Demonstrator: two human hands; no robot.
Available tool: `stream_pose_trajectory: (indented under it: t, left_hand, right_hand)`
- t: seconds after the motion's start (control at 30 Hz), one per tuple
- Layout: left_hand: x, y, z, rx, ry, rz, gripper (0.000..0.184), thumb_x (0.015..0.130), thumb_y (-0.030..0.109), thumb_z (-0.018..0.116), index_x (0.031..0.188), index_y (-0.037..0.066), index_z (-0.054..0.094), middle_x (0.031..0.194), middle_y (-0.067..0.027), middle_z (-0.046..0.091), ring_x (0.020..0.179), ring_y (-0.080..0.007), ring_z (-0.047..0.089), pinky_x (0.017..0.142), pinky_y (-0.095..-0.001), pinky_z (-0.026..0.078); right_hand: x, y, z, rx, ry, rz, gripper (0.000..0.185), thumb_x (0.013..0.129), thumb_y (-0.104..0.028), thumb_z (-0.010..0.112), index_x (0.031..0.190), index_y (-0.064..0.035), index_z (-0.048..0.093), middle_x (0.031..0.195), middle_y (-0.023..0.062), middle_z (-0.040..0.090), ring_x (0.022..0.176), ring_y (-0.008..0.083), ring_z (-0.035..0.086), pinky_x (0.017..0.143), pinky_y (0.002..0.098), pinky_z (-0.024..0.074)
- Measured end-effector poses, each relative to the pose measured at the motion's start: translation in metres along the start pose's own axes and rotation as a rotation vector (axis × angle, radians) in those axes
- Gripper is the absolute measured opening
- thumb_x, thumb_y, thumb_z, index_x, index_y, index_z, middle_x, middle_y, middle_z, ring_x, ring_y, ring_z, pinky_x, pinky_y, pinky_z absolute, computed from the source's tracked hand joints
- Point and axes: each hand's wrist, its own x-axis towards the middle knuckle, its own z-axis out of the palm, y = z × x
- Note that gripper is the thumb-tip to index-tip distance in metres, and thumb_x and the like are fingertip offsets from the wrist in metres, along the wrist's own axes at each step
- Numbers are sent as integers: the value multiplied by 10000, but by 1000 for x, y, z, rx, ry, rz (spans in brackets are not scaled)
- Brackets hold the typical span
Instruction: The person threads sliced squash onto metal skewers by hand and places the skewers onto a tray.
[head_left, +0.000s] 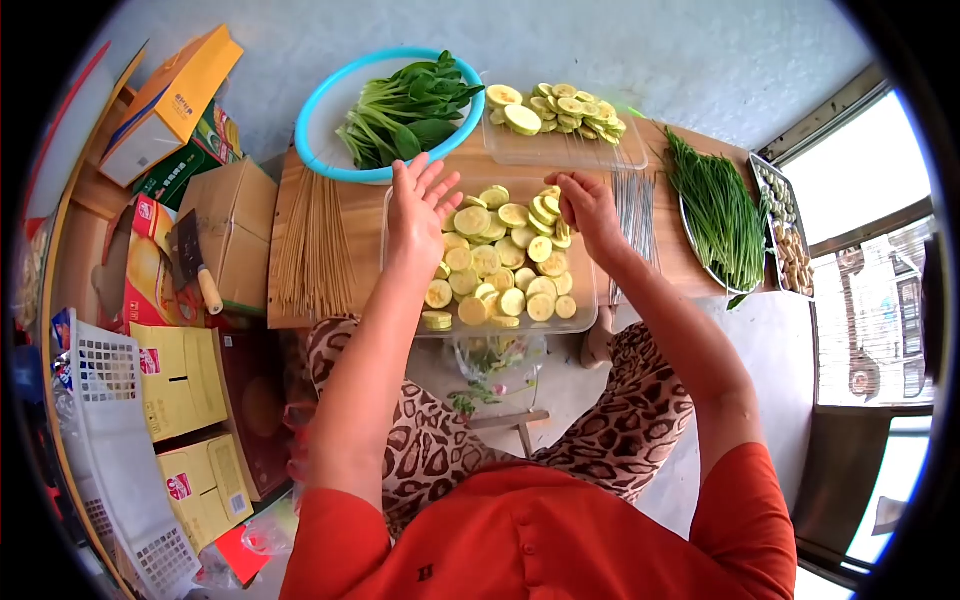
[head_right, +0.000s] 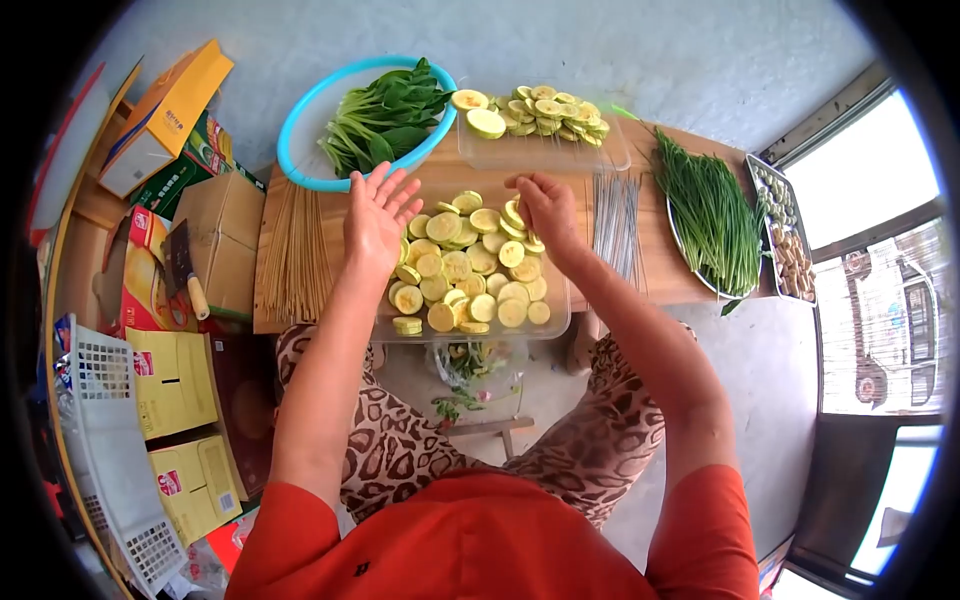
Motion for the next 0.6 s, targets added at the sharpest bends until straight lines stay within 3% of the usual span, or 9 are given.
stream_pose_trajectory:
  t: [0.17,0.23,0.37,0.4,0.47,0.6]
  left_hand:
    - [-4,11,1,-23,5,-4,616,984,481,247,1356,-2,341,1325,-167,428,1108,-263,523,900,-391,439]
    - [-7,14,1,-36,-12,-12,614,984,480,251,1351,-3,344,1314,-164,434,1102,-264,525,895,-391,442]
    - [-4,15,2,-58,-43,-31,607,982,481,261,1326,-8,368,1271,-152,465,1077,-259,536,881,-388,448]
    - [-4,15,3,-56,-50,-35,604,981,483,262,1317,-6,378,1265,-150,471,1072,-257,539,878,-385,449]
    - [-3,13,4,-61,-62,-40,599,980,484,265,1304,-3,392,1255,-146,480,1065,-254,544,873,-381,452]
    - [-3,11,6,-74,-77,-52,582,977,488,282,1269,6,425,1231,-137,501,1046,-250,557,863,-371,458]
  right_hand:
    - [72,21,-8,-88,101,6,208,902,-122,485,884,31,626,481,-21,423,389,55,326,374,228,237]
    - [99,35,-11,-112,174,36,203,863,-122,499,857,31,632,493,11,475,393,83,391,383,244,294]
    - [155,62,-9,-179,277,107,206,871,-141,483,842,19,609,491,21,460,371,105,370,353,257,271]
    - [164,68,-9,-177,279,107,206,871,-141,483,842,19,609,491,21,460,371,105,370,353,257,271]
    - [174,72,-6,-153,270,218,200,833,-145,518,810,19,630,559,74,572,435,125,502,412,273,387]
    - [170,64,-6,-270,133,282,236,851,-205,523,781,0,618,579,76,602,454,137,537,433,286,423]
